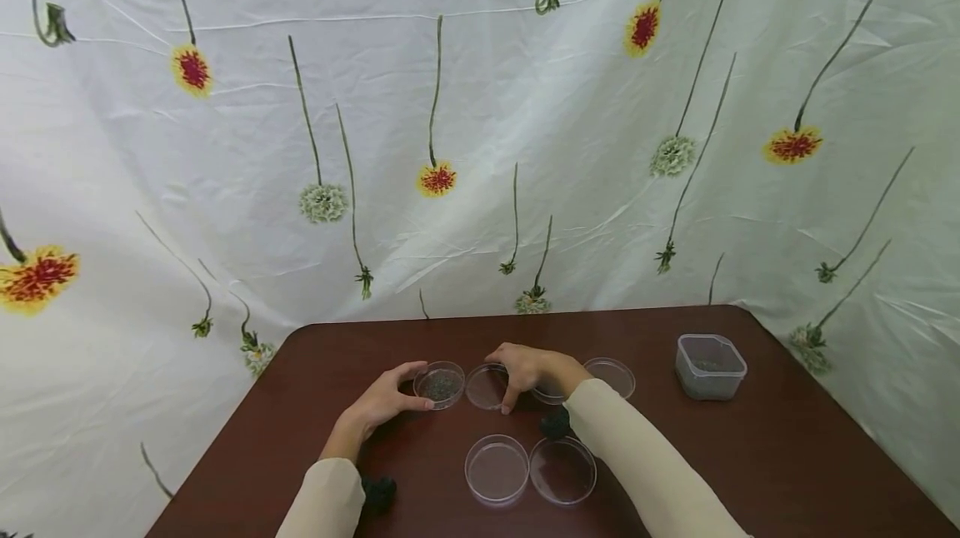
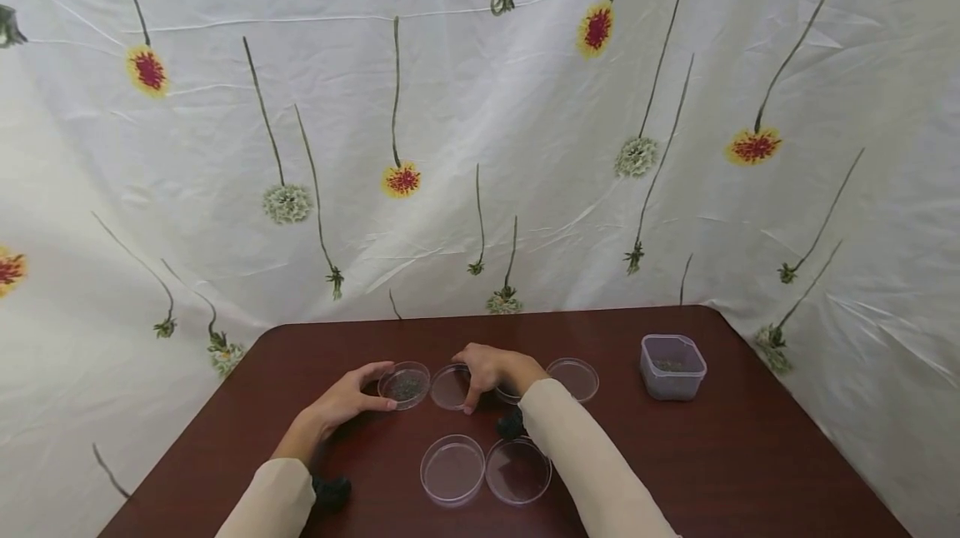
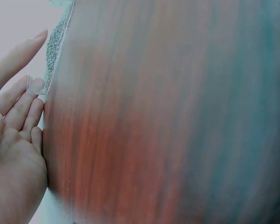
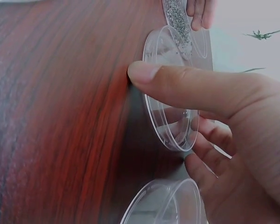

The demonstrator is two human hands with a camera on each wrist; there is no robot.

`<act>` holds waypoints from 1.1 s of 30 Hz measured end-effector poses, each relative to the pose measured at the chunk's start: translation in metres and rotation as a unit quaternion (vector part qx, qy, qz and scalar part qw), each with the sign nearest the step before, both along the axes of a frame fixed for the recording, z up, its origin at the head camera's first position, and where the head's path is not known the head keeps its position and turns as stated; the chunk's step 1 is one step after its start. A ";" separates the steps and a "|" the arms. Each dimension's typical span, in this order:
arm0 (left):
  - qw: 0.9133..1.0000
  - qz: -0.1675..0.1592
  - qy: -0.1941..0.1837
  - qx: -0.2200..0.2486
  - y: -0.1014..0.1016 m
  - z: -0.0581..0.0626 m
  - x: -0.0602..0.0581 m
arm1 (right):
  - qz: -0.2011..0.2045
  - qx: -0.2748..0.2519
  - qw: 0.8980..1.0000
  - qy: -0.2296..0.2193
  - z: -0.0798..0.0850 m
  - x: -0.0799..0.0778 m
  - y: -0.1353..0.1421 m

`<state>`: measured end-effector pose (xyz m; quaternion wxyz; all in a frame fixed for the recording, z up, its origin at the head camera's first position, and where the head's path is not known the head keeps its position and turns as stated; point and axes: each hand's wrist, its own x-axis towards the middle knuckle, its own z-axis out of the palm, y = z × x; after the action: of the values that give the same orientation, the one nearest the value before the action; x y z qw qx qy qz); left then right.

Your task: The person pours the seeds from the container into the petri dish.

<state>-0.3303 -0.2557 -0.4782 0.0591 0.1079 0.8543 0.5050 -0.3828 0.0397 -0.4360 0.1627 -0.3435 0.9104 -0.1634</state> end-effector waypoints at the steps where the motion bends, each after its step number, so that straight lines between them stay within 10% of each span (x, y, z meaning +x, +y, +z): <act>1: 1.000 0.000 0.000 0.000 0.000 0.000 0.000 | 0.000 0.000 1.000 0.004 0.000 0.000 -0.001; 19: 1.000 0.000 0.001 -0.002 -0.002 -0.002 0.000 | -0.016 -0.078 0.997 0.006 -0.002 -0.002 -0.004; 33: 1.000 0.003 0.000 -0.002 0.000 -0.001 0.000 | -0.019 -0.247 0.967 -0.056 -0.004 0.000 -0.004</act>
<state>-0.3307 -0.2561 -0.4787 0.0580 0.1055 0.8557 0.5032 -0.3826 0.0357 -0.4404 0.1202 -0.3464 0.8376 -0.4050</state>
